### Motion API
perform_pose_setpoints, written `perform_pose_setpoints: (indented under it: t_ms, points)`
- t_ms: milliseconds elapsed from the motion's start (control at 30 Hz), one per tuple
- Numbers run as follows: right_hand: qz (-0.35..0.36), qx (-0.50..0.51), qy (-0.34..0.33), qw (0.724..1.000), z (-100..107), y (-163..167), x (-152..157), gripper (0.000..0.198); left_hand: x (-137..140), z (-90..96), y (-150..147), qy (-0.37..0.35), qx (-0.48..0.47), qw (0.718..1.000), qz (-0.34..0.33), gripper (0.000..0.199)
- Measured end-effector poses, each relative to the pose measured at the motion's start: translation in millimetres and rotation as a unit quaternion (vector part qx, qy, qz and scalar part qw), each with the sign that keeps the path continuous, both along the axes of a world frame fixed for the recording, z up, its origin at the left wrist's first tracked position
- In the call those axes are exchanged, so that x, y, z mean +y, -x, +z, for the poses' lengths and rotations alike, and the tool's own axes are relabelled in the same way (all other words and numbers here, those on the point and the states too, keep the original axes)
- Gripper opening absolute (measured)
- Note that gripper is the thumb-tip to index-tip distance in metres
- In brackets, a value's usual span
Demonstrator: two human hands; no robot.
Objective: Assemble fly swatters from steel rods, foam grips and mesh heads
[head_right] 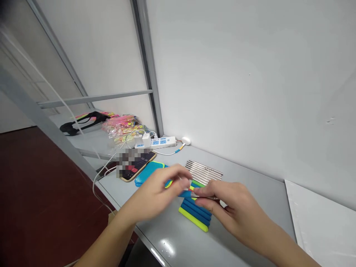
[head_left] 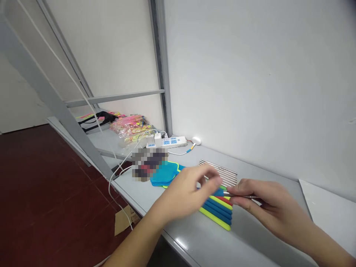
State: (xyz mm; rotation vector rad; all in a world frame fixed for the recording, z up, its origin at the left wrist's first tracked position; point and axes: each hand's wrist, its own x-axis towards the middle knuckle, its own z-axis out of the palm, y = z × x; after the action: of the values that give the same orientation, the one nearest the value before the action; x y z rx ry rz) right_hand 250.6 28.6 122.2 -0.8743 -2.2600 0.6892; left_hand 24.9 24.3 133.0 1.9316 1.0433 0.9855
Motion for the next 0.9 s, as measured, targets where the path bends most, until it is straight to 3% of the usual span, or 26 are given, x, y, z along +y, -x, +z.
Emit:
perform_pose_setpoints:
  t_ms: [67, 133, 233, 333, 400, 467, 567, 667, 800, 900]
  points:
    - [0.000, -0.017, 0.021, 1.000, 2, -2, 0, 0.012, -3, 1.4, -2, -0.025, 0.121, 0.991, -0.052, 0.031]
    - [-0.009, -0.017, 0.068, 0.998, 3, -2, -2, 0.009, -7, 0.7, -3, -0.033, 0.168, 0.980, -0.097, 0.035]
    - [-0.023, 0.006, 0.135, 0.991, 1, 0, -4, 0.016, -13, -9.6, 0, 0.004, 0.122, 0.984, -0.128, 0.031]
    - [-0.020, 0.041, 0.136, 0.990, -4, 3, -1, 0.023, -20, -36.9, 9, 0.151, -0.011, 0.976, -0.154, 0.029]
    - [-0.028, 0.020, 0.114, 0.993, -10, 8, 5, 0.021, -27, -62.5, 18, 0.259, -0.132, 0.947, -0.137, 0.033]
    - [-0.033, -0.053, 0.083, 0.995, -18, 21, 13, 0.022, -36, -88.4, 26, 0.299, -0.254, 0.913, -0.116, 0.034]
    - [0.020, -0.146, -0.016, 0.989, -33, 55, 30, 0.021, -49, -117.4, 33, 0.294, -0.389, 0.873, 0.004, 0.035]
    - [0.068, -0.185, -0.137, 0.971, -49, 101, 48, 0.026, -55, -131.4, 35, 0.270, -0.474, 0.833, 0.094, 0.035]
    - [0.080, -0.237, -0.246, 0.936, -70, 157, 68, 0.048, -54, -142.2, 34, 0.229, -0.524, 0.811, 0.126, 0.035]
    - [0.097, -0.276, -0.256, 0.921, -83, 179, 76, 0.059, -54, -150.5, 33, 0.212, -0.538, 0.807, 0.119, 0.037]
